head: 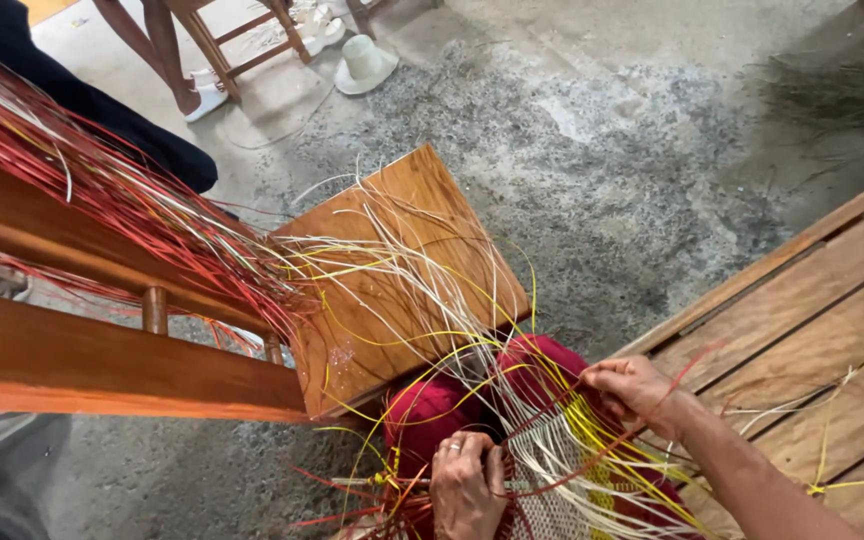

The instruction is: Weaving colored strands into a mesh pattern on a wooden frame

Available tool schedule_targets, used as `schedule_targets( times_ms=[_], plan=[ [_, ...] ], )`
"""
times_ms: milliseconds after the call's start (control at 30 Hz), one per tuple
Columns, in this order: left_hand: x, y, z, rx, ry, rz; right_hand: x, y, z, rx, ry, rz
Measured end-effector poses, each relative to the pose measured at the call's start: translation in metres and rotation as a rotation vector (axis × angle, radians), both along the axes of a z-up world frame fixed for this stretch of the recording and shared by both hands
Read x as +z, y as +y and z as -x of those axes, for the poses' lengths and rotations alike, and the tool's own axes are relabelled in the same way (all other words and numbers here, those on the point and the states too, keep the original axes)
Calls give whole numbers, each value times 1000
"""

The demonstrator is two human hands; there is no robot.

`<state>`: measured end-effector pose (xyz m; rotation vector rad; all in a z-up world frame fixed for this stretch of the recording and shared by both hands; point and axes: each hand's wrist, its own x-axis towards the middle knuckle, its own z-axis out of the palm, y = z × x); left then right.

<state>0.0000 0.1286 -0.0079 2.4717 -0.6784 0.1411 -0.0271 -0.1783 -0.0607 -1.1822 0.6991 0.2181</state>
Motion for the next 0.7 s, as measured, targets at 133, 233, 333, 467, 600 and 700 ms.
schedule_targets(
  times_ms=[133, 233, 333, 467, 600, 700],
  plan=[
    [17, 1, -1, -15, 111, 18, 0, 3, -9, 59, 84, 88],
    [17, 4, -2, -44, 119, 72, -16, 5, -9, 49, 80, 94],
    [10, 8, -2, -66, 84, 86, -9, 11, -8, 71, 95, 177],
    [4, 7, 1, -42, 115, 75, -22, 11, -9, 65, 69, 276],
    [7, 7, 1, -43, 129, 49, 0, 9, -11, 275, 90, 728],
    [9, 7, -2, -53, 121, 82, 24, 15, -14, 385, 119, 948]
  ],
)
